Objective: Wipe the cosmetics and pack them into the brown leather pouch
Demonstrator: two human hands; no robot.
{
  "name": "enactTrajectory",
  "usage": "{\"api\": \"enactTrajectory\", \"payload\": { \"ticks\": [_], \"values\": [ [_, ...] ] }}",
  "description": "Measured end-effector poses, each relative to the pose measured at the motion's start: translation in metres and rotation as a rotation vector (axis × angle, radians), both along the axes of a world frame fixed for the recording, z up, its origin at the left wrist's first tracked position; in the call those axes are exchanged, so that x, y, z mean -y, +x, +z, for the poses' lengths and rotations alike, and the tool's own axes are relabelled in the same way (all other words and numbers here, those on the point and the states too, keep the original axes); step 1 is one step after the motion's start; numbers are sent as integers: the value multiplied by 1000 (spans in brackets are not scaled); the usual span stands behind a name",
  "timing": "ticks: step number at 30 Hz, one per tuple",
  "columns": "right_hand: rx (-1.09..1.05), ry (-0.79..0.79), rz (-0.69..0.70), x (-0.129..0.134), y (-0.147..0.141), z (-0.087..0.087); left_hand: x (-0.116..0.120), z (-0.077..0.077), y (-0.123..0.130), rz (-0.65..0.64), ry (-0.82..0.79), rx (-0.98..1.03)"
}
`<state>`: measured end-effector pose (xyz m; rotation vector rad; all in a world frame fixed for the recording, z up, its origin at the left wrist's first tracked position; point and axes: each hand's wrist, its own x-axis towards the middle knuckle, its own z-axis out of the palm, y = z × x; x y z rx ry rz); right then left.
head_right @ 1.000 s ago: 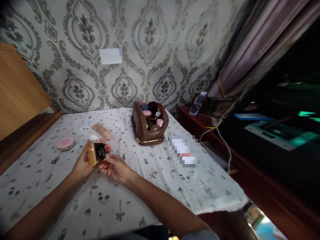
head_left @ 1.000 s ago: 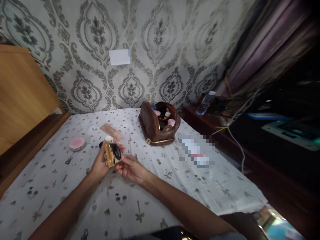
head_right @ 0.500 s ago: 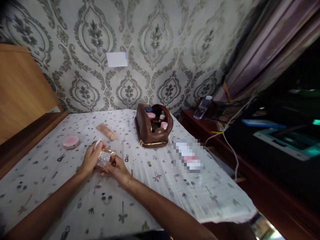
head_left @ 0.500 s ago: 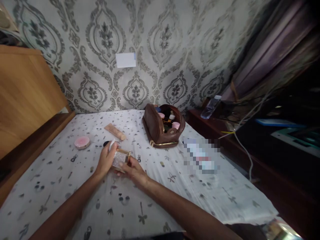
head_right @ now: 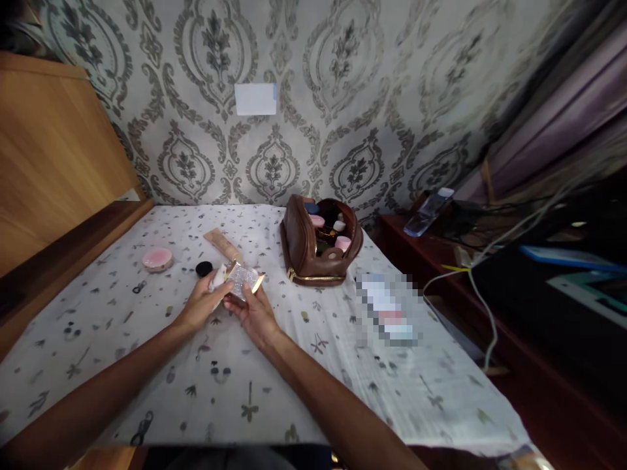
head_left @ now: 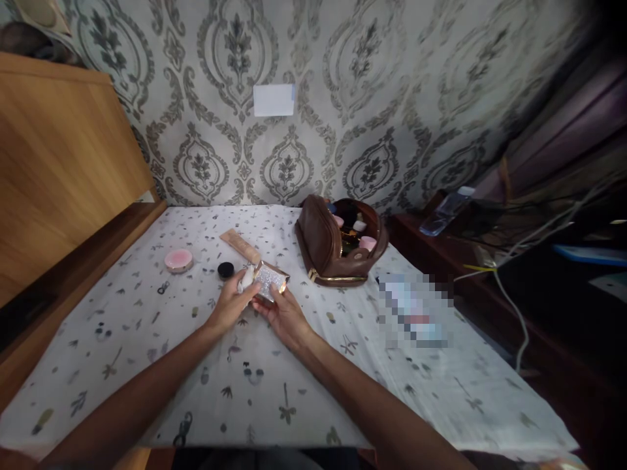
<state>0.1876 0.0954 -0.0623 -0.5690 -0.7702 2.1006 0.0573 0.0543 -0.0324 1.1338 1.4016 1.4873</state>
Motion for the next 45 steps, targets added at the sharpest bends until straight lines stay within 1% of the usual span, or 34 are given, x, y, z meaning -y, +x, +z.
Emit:
{"api": "enactTrajectory", "payload": {
  "ticks": [3,5,8,10,12,14,16,19,22,26,28,29,31,33,35,37,39,41,43,45],
  "values": [
    [80,31,23,1,0,2,3,-2,0,86,60,-157],
    [123,20,42,0,2,7,5,-4,-2,110,127,-352],
    [96,-42,105,-4,7,19,8,-5,-7,76,255,-684],
    [42,-75,144,-8,11,25,9,-5,-10,24,361,-857],
    [4,-98,151,-12,14,27,10,-5,-10,-33,471,-983],
    [-9,-115,130,-14,15,26,11,-4,-9,-64,539,-1064],
    [-8,-119,127,-14,14,22,11,-3,-7,-53,517,-1090],
    [11,-46,170,-12,13,19,9,0,-7,0,398,-1020],
    [48,72,237,-7,12,19,6,4,-11,27,263,-845],
    [64,156,319,-2,11,21,5,16,-16,-19,23,-537],
    [40,158,300,-3,11,22,6,21,-17,-26,-72,-406],
    [26,151,270,-5,12,22,7,24,-17,-7,-97,-354],
    [4,136,185,-11,15,22,7,26,-18,-7,-110,-322],
    [7,138,110,-16,21,24,6,26,-18,-54,-83,-418],
    [29,162,72,-19,30,27,2,28,-18,-101,-30,-608],
    [62,185,52,-20,40,32,-4,33,-15,-150,34,-824],
    [87,176,34,-22,50,36,-11,42,-10,-235,75,-1025],
    [102,147,9,-24,60,41,-20,55,-1,-316,88,-1188],
    [104,131,-30,-28,69,46,-29,69,10,-364,97,-1302],
    [108,132,-76,-32,77,54,-39,81,21,-396,125,-1370]
  ]
}}
